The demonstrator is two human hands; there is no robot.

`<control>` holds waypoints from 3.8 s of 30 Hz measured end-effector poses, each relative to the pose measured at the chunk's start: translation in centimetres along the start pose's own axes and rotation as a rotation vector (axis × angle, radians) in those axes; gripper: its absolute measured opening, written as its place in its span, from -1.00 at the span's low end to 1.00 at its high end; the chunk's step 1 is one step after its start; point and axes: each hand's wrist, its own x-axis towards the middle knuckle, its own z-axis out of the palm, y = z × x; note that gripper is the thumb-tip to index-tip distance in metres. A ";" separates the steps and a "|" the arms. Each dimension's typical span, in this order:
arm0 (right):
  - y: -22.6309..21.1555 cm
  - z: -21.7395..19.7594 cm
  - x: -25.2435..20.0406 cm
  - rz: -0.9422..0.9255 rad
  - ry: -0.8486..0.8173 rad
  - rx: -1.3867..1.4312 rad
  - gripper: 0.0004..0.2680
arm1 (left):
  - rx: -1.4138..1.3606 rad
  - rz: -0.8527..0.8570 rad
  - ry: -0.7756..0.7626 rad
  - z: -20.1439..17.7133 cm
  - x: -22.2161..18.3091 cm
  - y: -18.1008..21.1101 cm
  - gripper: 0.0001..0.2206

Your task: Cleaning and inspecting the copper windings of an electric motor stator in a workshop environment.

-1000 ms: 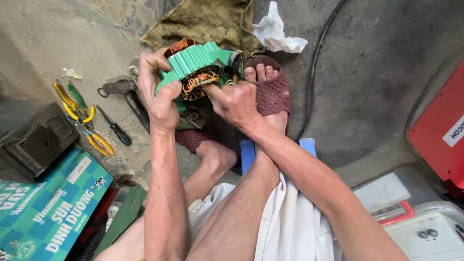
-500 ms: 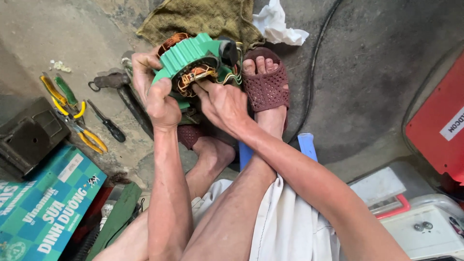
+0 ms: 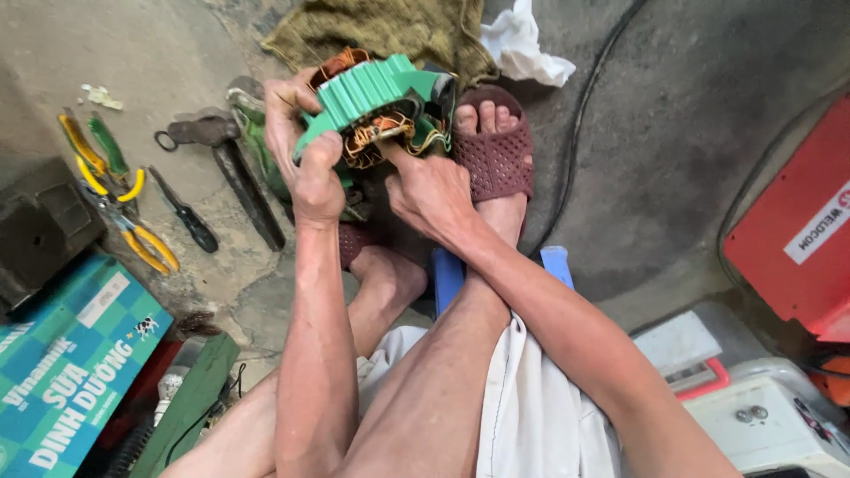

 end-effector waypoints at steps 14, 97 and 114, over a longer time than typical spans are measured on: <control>-2.4 -2.8 -0.2 0.045 -0.195 0.083 -0.45 | -0.020 0.073 0.049 0.9 0.2 -0.1 -0.79; 1.7 -0.4 -0.3 -0.753 0.691 -0.106 -0.96 | -0.029 0.036 0.062 -1.0 -1.5 -0.7 -0.86; 2.6 1.0 0.1 -0.701 0.679 0.123 -0.89 | -0.082 0.014 0.042 -0.9 -1.2 -1.0 -0.82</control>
